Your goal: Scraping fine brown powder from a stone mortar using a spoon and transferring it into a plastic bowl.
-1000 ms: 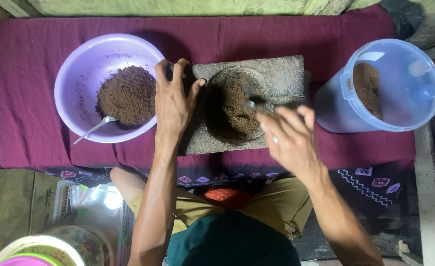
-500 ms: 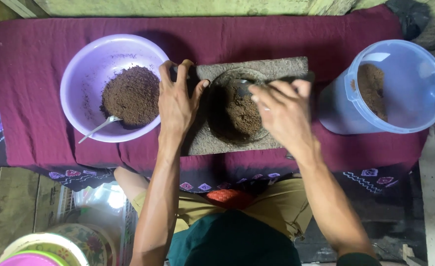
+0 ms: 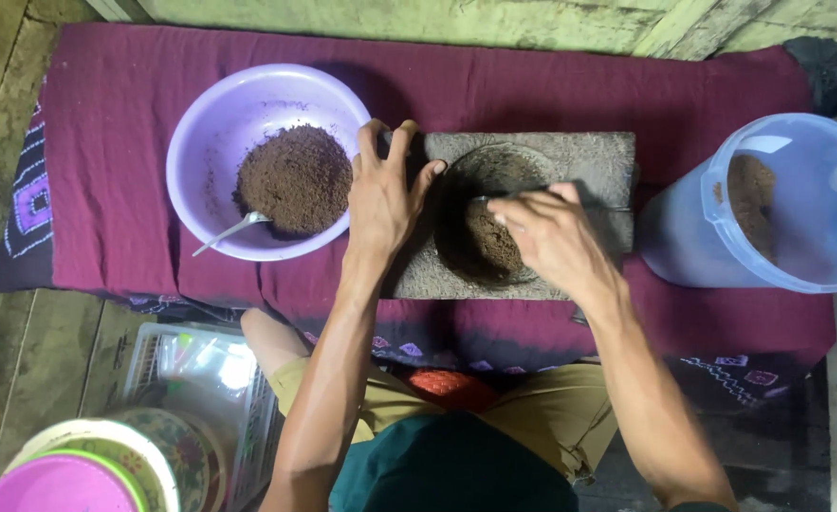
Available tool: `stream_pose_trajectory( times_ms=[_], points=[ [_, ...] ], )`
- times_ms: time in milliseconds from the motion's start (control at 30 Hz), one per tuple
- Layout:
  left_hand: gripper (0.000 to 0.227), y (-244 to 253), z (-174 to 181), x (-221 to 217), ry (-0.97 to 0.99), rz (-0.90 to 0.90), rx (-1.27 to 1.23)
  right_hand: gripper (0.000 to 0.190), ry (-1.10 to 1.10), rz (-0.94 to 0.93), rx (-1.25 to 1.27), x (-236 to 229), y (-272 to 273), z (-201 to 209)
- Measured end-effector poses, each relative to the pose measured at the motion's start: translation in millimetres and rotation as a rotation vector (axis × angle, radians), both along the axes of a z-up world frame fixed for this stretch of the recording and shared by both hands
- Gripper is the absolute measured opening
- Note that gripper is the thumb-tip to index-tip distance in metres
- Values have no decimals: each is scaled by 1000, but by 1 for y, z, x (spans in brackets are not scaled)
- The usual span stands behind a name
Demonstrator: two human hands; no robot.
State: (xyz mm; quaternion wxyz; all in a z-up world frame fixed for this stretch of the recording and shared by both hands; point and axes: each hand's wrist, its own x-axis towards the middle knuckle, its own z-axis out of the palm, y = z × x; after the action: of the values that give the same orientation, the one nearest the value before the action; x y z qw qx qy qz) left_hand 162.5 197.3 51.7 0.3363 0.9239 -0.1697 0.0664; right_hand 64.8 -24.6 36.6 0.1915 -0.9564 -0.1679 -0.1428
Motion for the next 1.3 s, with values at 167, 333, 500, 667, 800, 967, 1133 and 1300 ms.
stream_pose_trajectory(
  times_ms=[167, 333, 500, 667, 800, 967, 1133, 1300],
  points=[
    [47, 3, -4, 2, 13, -7, 11, 25, -23, -14, 11, -2, -9, 38],
    [46, 1, 0, 1, -42, -8, -13, 24, -74, 2, -4, 7, -2, 7],
    [47, 3, 2, 0, -24, -28, 17, 26, -23, 3, -31, -10, -9, 13],
    [47, 0, 4, -4, -41, -10, 4, 25, -41, 11, 85, -24, 14, 24],
    [46, 2, 4, -7, -45, 1, -9, 23, -32, -11, 117, -40, 19, 22],
    [46, 2, 1, -4, -60, -21, -18, 21, -182, -90, 78, -70, 13, 26],
    [46, 2, 2, -5, -70, -7, -23, 21, -178, -102, 148, -71, 33, -14],
    [48, 4, 1, -6, -62, -17, -4, 19, -225, -144, 115, -74, 28, 33]
  ],
)
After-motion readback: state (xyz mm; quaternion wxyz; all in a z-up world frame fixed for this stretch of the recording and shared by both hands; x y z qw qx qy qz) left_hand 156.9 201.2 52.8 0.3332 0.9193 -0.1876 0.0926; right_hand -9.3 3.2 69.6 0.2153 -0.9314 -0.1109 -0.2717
